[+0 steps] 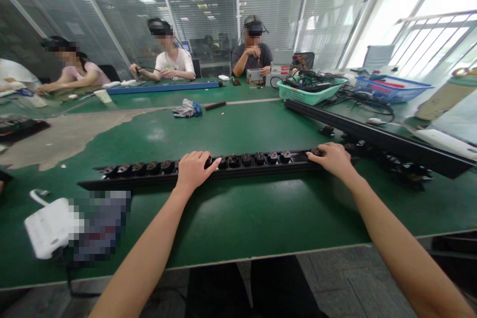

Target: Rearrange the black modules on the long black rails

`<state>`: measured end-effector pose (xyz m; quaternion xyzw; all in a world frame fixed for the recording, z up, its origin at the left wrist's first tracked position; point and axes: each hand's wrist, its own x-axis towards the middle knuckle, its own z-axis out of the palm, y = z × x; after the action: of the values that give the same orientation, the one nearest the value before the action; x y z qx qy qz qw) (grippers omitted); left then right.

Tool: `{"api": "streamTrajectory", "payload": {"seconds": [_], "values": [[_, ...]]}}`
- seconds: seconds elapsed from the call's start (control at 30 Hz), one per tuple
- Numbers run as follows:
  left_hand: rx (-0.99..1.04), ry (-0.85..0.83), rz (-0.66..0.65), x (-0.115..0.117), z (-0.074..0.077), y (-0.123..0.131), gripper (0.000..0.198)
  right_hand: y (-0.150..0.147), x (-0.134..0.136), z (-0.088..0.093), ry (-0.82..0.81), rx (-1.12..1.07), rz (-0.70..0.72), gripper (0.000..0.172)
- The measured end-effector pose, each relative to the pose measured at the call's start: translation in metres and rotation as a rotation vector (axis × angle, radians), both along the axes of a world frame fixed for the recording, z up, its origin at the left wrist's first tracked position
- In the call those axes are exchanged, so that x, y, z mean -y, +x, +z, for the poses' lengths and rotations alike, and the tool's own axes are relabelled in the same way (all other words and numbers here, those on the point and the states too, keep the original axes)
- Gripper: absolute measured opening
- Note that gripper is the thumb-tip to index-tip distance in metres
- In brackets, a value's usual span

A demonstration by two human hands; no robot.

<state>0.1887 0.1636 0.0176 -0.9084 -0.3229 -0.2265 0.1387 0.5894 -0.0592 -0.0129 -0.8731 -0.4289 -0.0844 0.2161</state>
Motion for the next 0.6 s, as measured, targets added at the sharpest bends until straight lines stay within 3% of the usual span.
{"api": "streamTrajectory", "payload": {"seconds": [0.33,0.6], "values": [[0.000,-0.004,0.000,0.000,0.000,-0.001,0.053,0.011,0.002,-0.002,0.025,-0.006,0.026,0.039],[0.009,-0.016,-0.001,0.001,0.001,0.000,0.053,0.026,0.007,-0.004,-0.021,0.059,0.106,0.049]]}}
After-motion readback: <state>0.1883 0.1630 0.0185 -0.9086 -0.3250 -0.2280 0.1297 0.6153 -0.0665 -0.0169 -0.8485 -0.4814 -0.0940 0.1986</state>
